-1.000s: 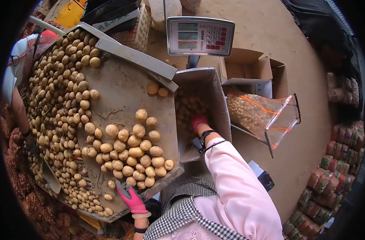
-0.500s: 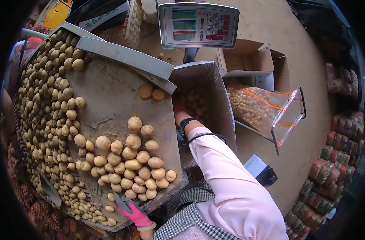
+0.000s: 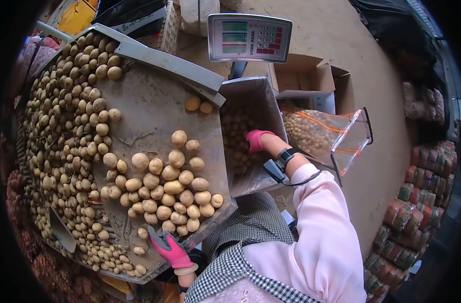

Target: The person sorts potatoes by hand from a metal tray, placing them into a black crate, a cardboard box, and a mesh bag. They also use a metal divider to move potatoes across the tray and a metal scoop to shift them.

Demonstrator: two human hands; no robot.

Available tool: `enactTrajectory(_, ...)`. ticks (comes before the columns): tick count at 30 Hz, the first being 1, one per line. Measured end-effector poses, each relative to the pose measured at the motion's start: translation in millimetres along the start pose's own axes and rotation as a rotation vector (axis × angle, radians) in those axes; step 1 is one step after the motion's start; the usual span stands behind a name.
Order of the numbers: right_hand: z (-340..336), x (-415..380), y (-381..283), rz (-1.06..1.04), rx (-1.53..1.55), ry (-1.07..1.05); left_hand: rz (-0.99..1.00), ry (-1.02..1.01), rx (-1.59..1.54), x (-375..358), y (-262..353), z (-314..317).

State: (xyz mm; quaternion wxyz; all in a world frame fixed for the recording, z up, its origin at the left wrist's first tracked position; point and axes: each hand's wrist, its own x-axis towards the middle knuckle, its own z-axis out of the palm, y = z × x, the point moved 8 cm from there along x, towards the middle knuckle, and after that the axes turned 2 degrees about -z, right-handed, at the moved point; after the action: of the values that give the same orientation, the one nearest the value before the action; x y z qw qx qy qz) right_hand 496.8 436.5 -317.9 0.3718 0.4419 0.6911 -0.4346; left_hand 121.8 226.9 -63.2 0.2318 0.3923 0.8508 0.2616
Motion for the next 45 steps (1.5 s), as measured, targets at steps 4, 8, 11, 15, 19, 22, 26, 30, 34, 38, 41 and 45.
enactTrajectory(4,-91.2,-111.1,57.6,-0.524,1.244,0.704,0.008,0.001,-0.014,0.2,-4.0,0.7)
enactTrajectory(8,-103.4,-145.5,82.2,-1.124,2.311,1.024,-0.033,-0.012,-0.03,-1.1,1.6,1.9)
enactTrajectory(11,-66.1,-65.3,40.3,-0.421,1.685,0.879,-0.097,-0.013,-0.096,-0.9,-7.0,4.3)
enactTrajectory(15,-13.7,52.4,1.3,0.109,0.461,0.91,-0.062,-0.024,0.014,1.3,4.9,2.7)
enactTrajectory(19,4.6,116.9,-1.3,0.245,0.41,0.765,-0.08,-0.009,-0.081,2.1,0.0,1.6)
enactTrajectory(22,3.7,114.5,-11.5,0.244,0.407,0.653,-0.068,0.003,-0.014,1.0,-4.7,-2.8)
enactTrajectory(26,-8.8,122.8,-9.3,0.152,0.337,0.715,-0.028,-0.018,0.034,3.4,6.7,-2.7)
enactTrajectory(30,-19.7,83.8,-12.0,0.102,0.295,0.51,-0.083,0.017,-0.069,2.1,8.2,-4.4)
enactTrajectory(34,-26.1,6.0,-14.9,-0.131,0.033,0.417,-0.272,-0.029,-0.378,-0.5,-1.2,-2.0)
enactTrajectory(38,-79.4,-150.5,6.3,-0.59,1.704,0.536,-0.077,-0.049,-0.241,3.8,-15.7,-1.0)
enactTrajectory(41,-116.2,-216.6,66.2,-1.29,2.252,0.806,-0.297,-0.169,-0.409,1.0,-18.2,18.8)
enactTrajectory(45,-128.2,-238.5,70.7,-1.132,2.093,0.92,-0.092,-0.215,-0.141,4.9,21.3,57.3)
